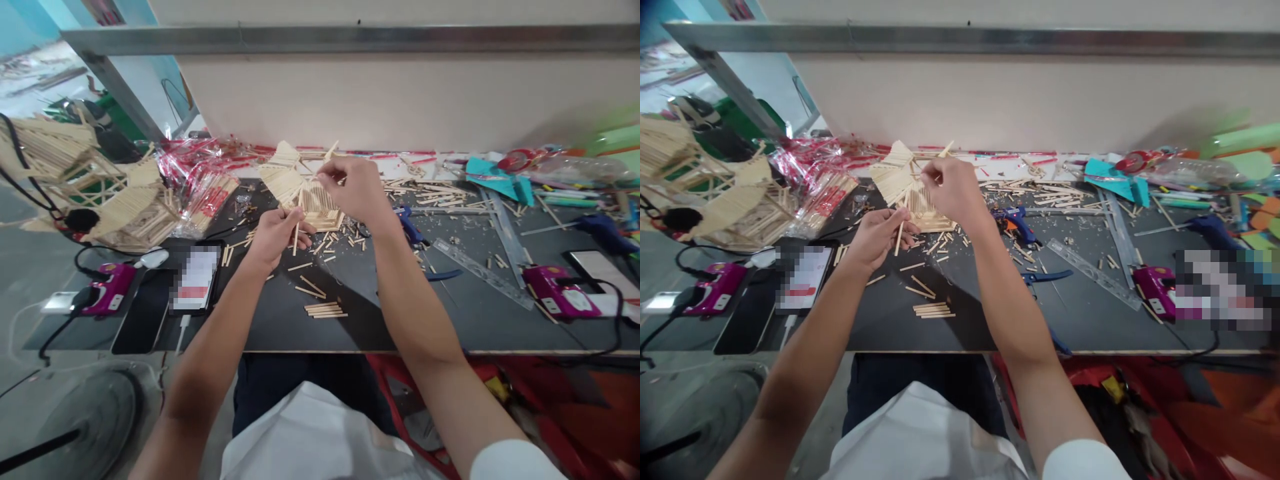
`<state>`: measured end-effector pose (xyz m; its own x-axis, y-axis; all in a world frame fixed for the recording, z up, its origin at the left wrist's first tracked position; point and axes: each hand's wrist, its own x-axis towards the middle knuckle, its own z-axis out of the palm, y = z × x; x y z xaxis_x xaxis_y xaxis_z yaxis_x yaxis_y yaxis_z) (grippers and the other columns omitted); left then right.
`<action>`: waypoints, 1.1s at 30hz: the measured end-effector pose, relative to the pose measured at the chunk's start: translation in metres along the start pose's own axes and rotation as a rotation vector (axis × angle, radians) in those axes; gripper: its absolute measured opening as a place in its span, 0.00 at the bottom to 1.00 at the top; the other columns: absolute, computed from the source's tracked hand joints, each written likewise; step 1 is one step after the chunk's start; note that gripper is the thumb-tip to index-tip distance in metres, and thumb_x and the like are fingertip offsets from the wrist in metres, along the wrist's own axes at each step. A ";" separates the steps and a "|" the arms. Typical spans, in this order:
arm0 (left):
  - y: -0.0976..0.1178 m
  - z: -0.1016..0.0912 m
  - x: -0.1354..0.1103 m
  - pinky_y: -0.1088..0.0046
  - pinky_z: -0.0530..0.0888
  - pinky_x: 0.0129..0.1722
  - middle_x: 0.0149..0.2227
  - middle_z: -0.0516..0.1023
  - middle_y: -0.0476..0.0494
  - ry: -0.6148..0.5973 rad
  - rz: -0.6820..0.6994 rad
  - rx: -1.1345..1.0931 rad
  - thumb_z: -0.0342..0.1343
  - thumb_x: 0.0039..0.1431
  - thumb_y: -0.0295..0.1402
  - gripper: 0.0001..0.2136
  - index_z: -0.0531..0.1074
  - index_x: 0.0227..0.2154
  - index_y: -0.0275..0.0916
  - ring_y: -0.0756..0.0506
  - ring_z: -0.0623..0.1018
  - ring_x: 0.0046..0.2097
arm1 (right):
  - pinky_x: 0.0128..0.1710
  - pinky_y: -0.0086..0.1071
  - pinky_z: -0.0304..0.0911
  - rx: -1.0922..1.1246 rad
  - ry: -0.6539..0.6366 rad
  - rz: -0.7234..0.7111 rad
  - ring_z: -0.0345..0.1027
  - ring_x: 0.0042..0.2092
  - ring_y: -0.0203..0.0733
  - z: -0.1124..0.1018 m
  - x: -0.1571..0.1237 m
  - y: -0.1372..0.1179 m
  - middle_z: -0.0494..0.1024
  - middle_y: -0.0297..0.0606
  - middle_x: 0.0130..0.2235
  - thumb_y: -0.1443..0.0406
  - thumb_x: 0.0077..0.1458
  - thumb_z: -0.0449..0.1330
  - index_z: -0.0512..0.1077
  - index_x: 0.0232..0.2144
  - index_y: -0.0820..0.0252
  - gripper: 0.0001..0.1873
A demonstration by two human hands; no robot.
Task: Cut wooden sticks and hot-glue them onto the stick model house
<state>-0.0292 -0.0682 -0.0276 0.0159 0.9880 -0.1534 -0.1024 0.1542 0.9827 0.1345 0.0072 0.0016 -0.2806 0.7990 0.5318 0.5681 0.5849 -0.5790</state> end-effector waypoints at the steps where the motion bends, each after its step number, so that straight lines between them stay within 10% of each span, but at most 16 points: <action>1: 0.001 0.001 0.001 0.81 0.70 0.18 0.25 0.79 0.45 0.013 -0.015 0.001 0.56 0.66 0.36 0.11 0.67 0.31 0.34 0.53 0.75 0.19 | 0.39 0.37 0.68 0.000 -0.030 0.007 0.73 0.34 0.41 0.006 0.005 -0.001 0.80 0.37 0.31 0.69 0.57 0.62 0.77 0.31 0.59 0.04; 25: -0.002 0.014 0.003 0.79 0.61 0.14 0.15 0.68 0.54 0.201 0.060 0.184 0.50 0.68 0.35 0.13 0.71 0.28 0.36 0.54 0.66 0.13 | 0.36 0.34 0.65 -0.012 -0.098 0.053 0.72 0.32 0.39 0.032 0.014 -0.004 0.80 0.36 0.30 0.67 0.53 0.67 0.81 0.30 0.60 0.02; 33: 0.002 0.016 -0.006 0.73 0.66 0.26 0.20 0.73 0.48 0.270 0.202 0.841 0.51 0.63 0.36 0.12 0.69 0.24 0.38 0.50 0.72 0.22 | 0.38 0.34 0.64 -0.002 -0.110 0.072 0.72 0.33 0.38 0.032 0.014 -0.005 0.80 0.37 0.31 0.67 0.53 0.67 0.81 0.31 0.62 0.03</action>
<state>-0.0139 -0.0733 -0.0227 -0.1683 0.9790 0.1153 0.6844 0.0319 0.7284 0.1027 0.0200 -0.0081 -0.3223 0.8492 0.4183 0.5913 0.5256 -0.6116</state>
